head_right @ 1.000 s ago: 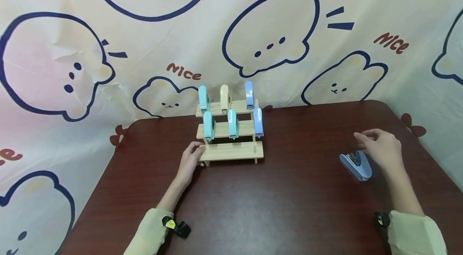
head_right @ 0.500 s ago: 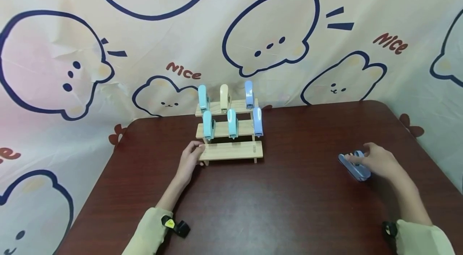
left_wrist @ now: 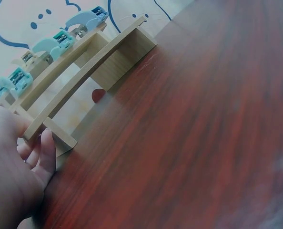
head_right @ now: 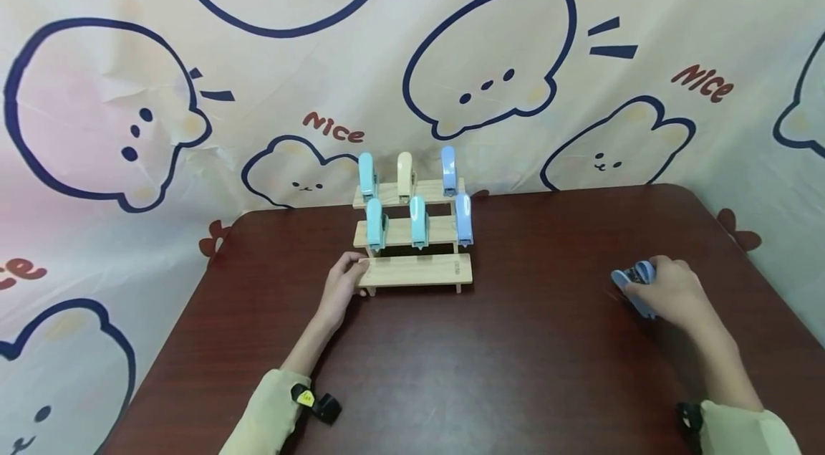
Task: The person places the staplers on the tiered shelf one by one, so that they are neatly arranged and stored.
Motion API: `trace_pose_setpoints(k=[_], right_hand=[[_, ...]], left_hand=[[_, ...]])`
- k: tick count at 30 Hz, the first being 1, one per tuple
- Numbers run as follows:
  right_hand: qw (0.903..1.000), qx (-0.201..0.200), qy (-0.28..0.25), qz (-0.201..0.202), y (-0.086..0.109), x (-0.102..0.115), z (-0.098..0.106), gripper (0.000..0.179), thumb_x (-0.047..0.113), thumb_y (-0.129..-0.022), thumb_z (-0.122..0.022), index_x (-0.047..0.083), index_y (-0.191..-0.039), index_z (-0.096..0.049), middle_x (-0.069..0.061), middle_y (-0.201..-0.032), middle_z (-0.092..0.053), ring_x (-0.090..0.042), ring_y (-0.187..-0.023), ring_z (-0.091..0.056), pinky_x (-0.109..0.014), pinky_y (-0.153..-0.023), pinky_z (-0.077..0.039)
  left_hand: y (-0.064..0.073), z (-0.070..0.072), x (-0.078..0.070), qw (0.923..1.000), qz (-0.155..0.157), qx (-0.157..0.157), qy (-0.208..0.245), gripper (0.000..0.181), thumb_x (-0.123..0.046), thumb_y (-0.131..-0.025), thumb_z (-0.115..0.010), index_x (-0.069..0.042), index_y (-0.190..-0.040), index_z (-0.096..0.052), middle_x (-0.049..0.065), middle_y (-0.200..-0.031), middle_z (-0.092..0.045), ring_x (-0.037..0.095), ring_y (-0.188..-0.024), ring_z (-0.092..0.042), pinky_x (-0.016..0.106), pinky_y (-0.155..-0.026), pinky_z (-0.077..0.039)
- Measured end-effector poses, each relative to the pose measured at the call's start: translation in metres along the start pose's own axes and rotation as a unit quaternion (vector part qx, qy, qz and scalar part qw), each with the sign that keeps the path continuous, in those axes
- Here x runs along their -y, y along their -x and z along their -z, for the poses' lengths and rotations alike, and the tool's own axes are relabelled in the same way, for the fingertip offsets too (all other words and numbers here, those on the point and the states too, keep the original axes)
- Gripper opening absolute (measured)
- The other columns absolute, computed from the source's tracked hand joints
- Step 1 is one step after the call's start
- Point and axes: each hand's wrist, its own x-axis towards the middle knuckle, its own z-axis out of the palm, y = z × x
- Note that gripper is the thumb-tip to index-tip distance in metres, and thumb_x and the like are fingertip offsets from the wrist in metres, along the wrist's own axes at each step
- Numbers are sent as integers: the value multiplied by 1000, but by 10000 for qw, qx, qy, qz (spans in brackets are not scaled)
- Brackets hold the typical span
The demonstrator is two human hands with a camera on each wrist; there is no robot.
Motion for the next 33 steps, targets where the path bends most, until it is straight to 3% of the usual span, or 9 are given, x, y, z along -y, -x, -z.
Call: trace_pose_setpoints(k=[7,14,16,17,21,22,25,30,33], right_hand=[[9955,-624,-701,-128,4,0,-2,70,25,-100,-67,-27,-132,-33,-44,-111,-50,-42,-85,-60,-37,-58,-55],[9657,-404,-2466,-698,1,11,-2,82,41,-106,-55,-21,-149,-25,-32,-125,-47,0,-77,-53,-23,-62,-54],[9311,-186,-3569,-732,-1,15,0,81,37,-107,-55,-17,-154,-17,-19,-125,-48,0,-79,-56,-24,-67,-58],[9050,-66,-4194,-712,-2,16,1,80,34,-108,-55,-13,-157,-12,-14,-123,-49,-1,-80,-60,-26,-70,-60],[7708,322,-6324,-699,-6,20,4,86,17,-106,-60,7,-163,3,4,-112,-52,-19,-84,-74,-38,-76,-63],[7513,345,-6554,-698,-7,22,5,85,15,-106,-61,11,-163,3,4,-113,-53,-24,-84,-75,-41,-76,-63],[7309,271,-6782,-708,-9,30,6,78,14,-105,-62,20,-162,-9,2,-118,-48,-26,-82,-75,-34,-74,-63],[7271,-8,-6838,-610,-15,48,7,47,10,-101,-67,22,-137,-39,2,-118,-51,-23,-80,-74,-31,-69,-62],[7117,5,-7002,-566,-19,57,8,61,8,-102,-66,23,-150,-33,3,-117,-55,-22,-83,-75,-32,-71,-62]], left_hand=[[0,1,4,10000,-33,-30,-26,27,-19,-105,-58,2,-122,-62,5,-92,-56,16,-72,-57,29,-60,-53],[17,1,-28,9998,-100,137,-62,23,-11,-105,-56,7,-118,-61,8,-91,-57,19,-73,-58,33,-62,-55],[19,1,-31,9998,-105,141,-61,23,-12,-105,-56,7,-117,-61,8,-91,-57,20,-73,-59,33,-62,-55],[19,1,-31,9998,-53,147,-79,23,-11,-105,-56,7,-118,-62,8,-91,-57,21,-74,-59,34,-63,-55],[19,1,-32,9998,-41,154,-117,23,-11,-105,-56,6,-118,-62,7,-90,-57,20,-73,-60,35,-64,-56],[20,1,-33,9998,-48,160,-120,23,-11,-105,-56,6,-119,-62,7,-90,-57,20,-74,-60,35,-64,-56],[21,0,-36,9997,-54,176,-149,23,-11,-105,-55,6,-119,-62,7,-90,-57,18,-74,-59,35,-65,-56],[17,-1,-32,9997,-33,157,-207,23,-11,-105,-55,7,-120,-62,7,-90,-57,18,-74,-59,36,-66,-56],[8,-1,-17,9997,21,126,-211,24,-12,-106,-55,6,-121,-62,6,-90,-57,18,-74,-59,36,-65,-56]])
